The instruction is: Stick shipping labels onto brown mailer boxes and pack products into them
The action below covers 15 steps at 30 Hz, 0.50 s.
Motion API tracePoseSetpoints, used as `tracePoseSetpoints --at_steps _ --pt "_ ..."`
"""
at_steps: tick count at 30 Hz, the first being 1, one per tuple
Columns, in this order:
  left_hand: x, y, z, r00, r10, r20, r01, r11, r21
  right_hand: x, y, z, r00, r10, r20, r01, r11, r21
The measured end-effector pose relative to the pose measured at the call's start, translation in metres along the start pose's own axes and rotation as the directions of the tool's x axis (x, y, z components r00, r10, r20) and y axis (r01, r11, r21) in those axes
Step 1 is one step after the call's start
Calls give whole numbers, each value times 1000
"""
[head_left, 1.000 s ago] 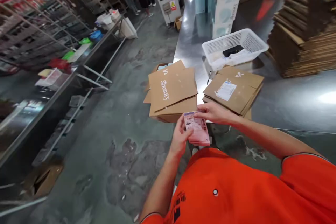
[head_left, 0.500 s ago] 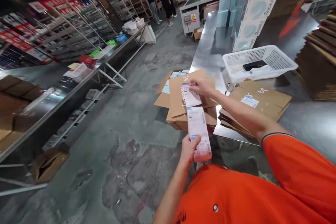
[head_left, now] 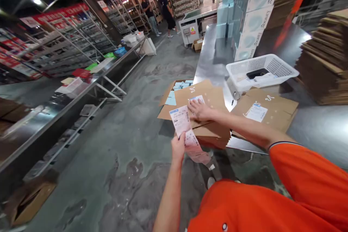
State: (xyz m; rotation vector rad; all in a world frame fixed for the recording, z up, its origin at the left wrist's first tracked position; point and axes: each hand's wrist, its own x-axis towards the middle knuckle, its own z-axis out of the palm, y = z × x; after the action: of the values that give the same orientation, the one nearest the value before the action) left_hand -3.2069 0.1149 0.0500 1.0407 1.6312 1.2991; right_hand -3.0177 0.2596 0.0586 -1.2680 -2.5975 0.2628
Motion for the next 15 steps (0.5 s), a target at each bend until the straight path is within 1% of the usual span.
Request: tracePoseSetpoints --at_steps 1,2,3,4,5,6,7,8,9,10,11,12,13,14,15 --pt "6 0 2 1000 12 29 -12 1000 26 -7 3 2 999 -28 16 28 999 33" --pt "8 -1 4 999 19 50 -21 999 50 -16 10 1 999 -32 14 31 998 54" --pt "8 -3 5 998 24 61 -28 997 68 -25 20 -2 1000 23 -13 -22 998 65" --pt "7 -4 7 997 25 75 -30 997 75 -34 31 -6 987 149 -55 -144 987 76" --pt "3 -4 8 996 19 89 -25 997 76 -45 44 -11 945 315 -90 -305 946 105" --pt "-2 -3 9 994 10 110 -18 997 71 -56 57 -16 874 474 -106 -455 875 164" --pt "-8 -2 11 990 4 138 -13 998 62 -69 69 -20 791 604 -103 -565 784 256" --pt "-15 1 13 985 1 170 -8 999 44 -84 79 -24 717 692 -85 -625 692 361" --pt "-22 4 16 979 -3 202 -1 1000 18 -102 89 -25 669 741 -65 -641 618 455" --pt "-30 8 19 972 -8 233 12 1000 -16 -123 97 -25 642 764 -69 -625 573 530" --pt "-39 11 21 962 -19 272 34 998 -50 -147 104 -24 605 789 -104 -603 539 588" --pt "-47 14 24 949 -39 312 68 994 -81 -173 109 -20 543 825 -154 -589 505 631" --pt "-54 17 26 935 -67 349 110 989 -102 -201 113 -15 458 865 -205 -589 468 659" --pt "-61 18 28 919 -101 381 154 982 -110 -228 116 -8 354 902 -248 -598 422 681" --pt "-67 18 31 902 -137 410 196 975 -106 -253 118 0 241 934 -264 -614 358 703"
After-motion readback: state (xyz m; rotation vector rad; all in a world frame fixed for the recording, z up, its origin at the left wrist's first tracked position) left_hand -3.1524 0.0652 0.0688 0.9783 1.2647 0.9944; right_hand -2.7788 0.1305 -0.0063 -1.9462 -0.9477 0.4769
